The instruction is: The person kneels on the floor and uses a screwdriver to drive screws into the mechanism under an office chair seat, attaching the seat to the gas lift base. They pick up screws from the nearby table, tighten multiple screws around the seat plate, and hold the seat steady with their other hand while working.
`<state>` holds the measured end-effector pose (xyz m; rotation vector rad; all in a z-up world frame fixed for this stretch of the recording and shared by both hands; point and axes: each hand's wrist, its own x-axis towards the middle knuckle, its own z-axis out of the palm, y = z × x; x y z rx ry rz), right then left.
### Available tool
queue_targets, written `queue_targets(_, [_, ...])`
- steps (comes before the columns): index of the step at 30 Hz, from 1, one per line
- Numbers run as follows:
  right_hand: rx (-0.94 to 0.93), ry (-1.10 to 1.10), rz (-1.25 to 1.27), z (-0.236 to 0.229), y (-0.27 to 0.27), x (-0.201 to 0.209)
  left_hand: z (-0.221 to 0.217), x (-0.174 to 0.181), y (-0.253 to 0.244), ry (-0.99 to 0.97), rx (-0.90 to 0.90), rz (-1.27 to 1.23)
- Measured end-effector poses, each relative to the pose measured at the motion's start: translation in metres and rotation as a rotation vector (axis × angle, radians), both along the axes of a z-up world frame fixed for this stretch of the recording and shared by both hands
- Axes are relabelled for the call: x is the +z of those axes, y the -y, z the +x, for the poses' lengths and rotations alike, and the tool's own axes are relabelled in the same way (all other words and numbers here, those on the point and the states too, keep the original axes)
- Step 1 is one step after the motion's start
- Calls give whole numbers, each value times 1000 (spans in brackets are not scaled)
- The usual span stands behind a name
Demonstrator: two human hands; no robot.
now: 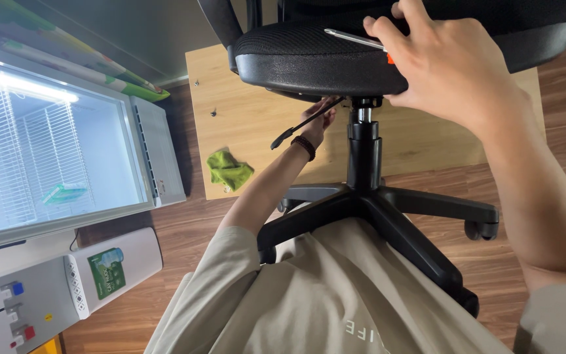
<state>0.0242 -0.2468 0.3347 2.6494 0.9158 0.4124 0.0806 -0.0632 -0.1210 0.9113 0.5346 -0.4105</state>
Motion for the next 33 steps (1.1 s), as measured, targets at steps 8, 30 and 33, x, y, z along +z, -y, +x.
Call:
queue_targets(8, [1, 0, 4, 1, 1, -2, -4, 34, 8, -24, 50, 146])
queue_targets(30, [-17, -64, 55, 1, 1, -3, 6, 1, 1, -42, -100, -8])
queue_targets(33, [-10, -39, 50, 1, 1, -2, 6, 4, 2, -70, -133, 53])
